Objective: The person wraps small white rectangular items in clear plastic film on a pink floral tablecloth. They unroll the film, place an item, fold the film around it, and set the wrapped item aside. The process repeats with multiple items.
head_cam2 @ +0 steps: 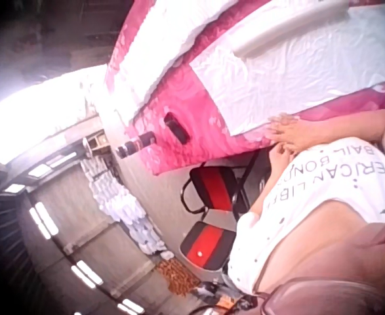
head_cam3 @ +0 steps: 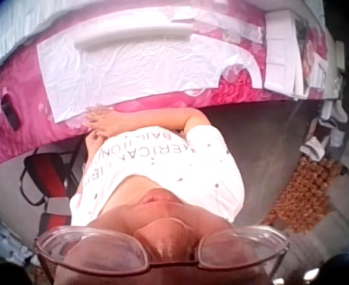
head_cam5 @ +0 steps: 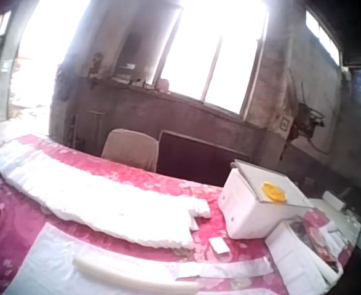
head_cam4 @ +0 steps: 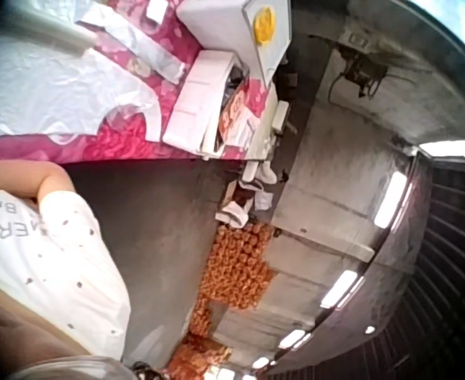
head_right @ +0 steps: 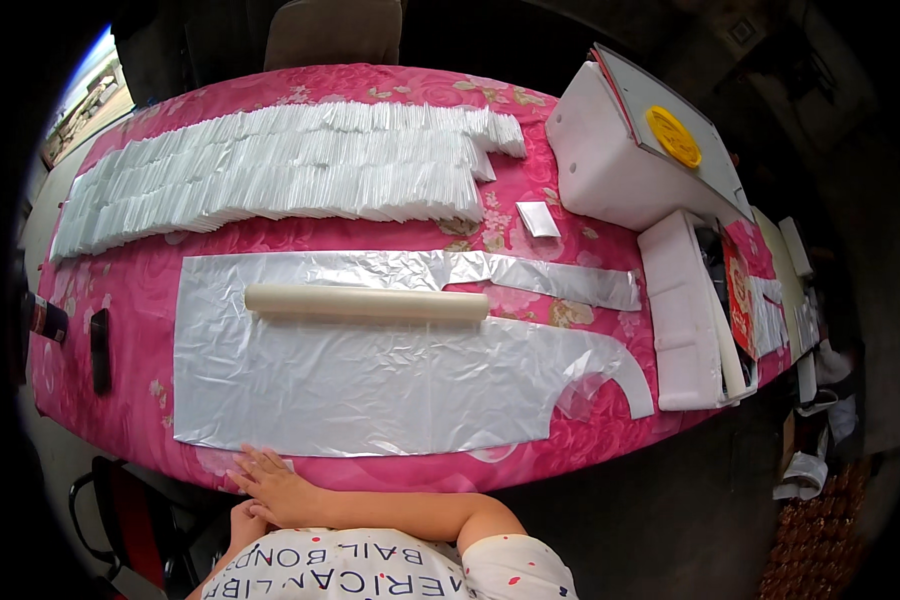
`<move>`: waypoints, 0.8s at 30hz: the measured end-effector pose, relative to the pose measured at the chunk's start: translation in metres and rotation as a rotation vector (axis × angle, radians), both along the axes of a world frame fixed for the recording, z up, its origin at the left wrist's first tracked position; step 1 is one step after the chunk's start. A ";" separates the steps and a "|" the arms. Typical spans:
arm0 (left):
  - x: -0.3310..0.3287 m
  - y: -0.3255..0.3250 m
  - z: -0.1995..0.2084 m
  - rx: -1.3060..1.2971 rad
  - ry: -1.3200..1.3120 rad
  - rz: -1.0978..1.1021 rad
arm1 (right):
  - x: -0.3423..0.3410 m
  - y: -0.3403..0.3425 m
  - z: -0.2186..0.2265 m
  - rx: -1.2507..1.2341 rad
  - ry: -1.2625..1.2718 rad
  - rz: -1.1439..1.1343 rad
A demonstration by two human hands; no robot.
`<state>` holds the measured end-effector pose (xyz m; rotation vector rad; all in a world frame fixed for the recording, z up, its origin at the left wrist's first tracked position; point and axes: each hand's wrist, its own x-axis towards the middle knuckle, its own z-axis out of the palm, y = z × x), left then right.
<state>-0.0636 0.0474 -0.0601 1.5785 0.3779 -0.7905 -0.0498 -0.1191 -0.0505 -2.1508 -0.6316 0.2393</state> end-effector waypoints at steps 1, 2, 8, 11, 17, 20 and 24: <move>0.004 -0.009 0.011 0.069 -0.123 -0.133 | 0.001 -0.011 0.007 -0.035 -0.071 0.034; 0.011 -0.016 0.027 0.142 -0.244 -0.259 | 0.004 -0.024 0.014 -0.067 -0.139 0.075; 0.047 -0.062 0.067 0.263 -0.876 -0.646 | 0.002 -0.116 0.037 -0.143 -0.290 -0.009; 0.057 -0.073 0.066 0.256 -0.911 -0.653 | 0.021 -0.197 0.041 0.204 -0.049 -0.389; 0.068 -0.085 0.056 0.224 -0.862 -0.710 | 0.082 -0.432 0.045 0.166 -0.132 -1.208; 0.073 -0.092 0.052 0.215 -0.816 -0.705 | 0.099 -0.514 0.026 0.205 -0.094 -1.323; 0.079 -0.093 0.048 0.229 -0.768 -0.692 | 0.115 -0.547 0.004 0.075 0.052 -1.401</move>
